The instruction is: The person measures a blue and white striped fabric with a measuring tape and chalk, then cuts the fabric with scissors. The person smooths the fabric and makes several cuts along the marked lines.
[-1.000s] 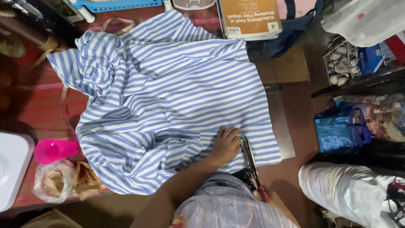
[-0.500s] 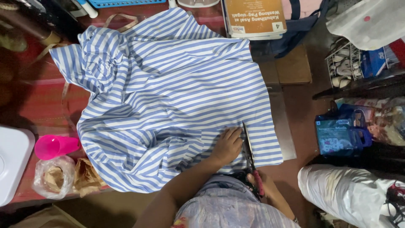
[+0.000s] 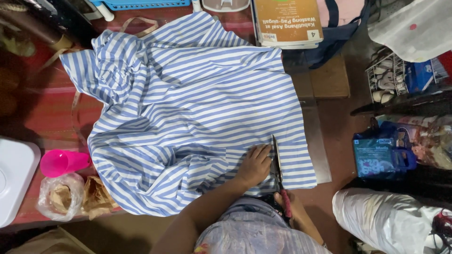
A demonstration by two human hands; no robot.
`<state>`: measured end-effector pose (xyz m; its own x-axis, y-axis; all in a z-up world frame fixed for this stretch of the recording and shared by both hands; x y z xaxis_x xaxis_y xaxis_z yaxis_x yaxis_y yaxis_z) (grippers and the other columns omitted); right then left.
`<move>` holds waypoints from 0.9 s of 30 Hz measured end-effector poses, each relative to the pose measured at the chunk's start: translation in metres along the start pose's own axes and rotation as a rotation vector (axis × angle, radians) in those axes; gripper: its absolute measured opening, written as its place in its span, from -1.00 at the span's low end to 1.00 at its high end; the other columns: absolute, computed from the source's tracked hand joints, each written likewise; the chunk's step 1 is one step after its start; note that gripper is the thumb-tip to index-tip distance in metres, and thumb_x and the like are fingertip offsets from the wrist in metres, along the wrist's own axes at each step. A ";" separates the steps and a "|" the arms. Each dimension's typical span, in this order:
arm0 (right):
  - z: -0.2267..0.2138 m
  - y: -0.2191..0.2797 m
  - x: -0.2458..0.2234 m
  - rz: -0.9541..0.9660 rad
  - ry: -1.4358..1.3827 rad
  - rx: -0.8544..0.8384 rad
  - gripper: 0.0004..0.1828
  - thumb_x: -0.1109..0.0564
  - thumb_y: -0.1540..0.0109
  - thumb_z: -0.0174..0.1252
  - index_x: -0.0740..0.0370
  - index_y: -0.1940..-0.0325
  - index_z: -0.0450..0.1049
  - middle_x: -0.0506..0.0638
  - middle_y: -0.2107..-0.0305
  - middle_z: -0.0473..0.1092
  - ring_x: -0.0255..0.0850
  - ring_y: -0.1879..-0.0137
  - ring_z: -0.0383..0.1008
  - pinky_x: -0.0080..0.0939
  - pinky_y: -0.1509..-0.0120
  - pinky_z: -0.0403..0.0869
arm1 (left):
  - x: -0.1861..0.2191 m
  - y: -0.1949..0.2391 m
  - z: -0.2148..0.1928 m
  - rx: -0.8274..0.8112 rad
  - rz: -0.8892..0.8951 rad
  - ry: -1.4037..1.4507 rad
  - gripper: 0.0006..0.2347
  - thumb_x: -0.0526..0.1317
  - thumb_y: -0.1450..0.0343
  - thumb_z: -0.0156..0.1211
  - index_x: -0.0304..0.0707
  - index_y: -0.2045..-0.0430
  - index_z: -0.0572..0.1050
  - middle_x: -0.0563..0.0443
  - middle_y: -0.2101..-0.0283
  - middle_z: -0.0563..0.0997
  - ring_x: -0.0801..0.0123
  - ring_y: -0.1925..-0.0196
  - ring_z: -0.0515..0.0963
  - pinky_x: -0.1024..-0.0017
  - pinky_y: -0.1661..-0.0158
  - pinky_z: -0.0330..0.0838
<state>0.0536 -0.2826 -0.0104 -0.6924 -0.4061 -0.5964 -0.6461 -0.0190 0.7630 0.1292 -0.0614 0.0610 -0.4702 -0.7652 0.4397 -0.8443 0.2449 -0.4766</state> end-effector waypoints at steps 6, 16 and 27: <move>-0.008 -0.019 0.011 -0.087 0.299 -0.035 -0.34 -0.35 -0.07 0.20 0.31 0.16 0.59 0.10 0.36 0.60 -0.11 0.25 0.56 -0.21 0.08 0.49 | 0.000 0.002 0.005 -0.011 -0.007 -0.013 -0.88 -0.28 -0.37 0.19 -0.36 0.35 0.50 -0.32 -0.28 0.36 -0.05 -0.33 0.31 -0.09 -0.29 0.19; -0.005 -0.003 0.002 -0.026 0.279 0.033 -0.48 -0.26 -0.13 0.24 0.30 0.29 0.56 0.06 0.48 0.51 -0.14 0.34 0.45 -0.22 0.13 0.41 | 0.000 0.001 0.003 0.003 -0.019 -0.001 -0.89 -0.27 -0.37 0.20 -0.36 0.38 0.49 -0.32 -0.27 0.38 -0.04 -0.34 0.32 -0.08 -0.32 0.16; -0.004 0.011 0.017 0.062 0.114 -0.012 -0.41 -0.24 -0.09 0.27 0.41 0.19 0.59 0.13 0.44 0.53 -0.12 0.32 0.46 -0.22 0.15 0.40 | -0.002 0.003 0.008 -0.010 -0.048 -0.002 -0.87 -0.25 -0.37 0.20 -0.35 0.36 0.49 -0.34 -0.29 0.36 -0.07 -0.33 0.31 -0.10 -0.30 0.16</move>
<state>0.0361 -0.2936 -0.0115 -0.6891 -0.5083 -0.5165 -0.5992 -0.0011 0.8006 0.1291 -0.0640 0.0527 -0.4287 -0.7774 0.4603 -0.8684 0.2141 -0.4473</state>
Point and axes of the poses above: each hand's wrist, its own y-axis away from the middle knuckle, its own z-axis out of the palm, x = y × z, the point moved 3 cm from there along -y, towards the middle knuckle
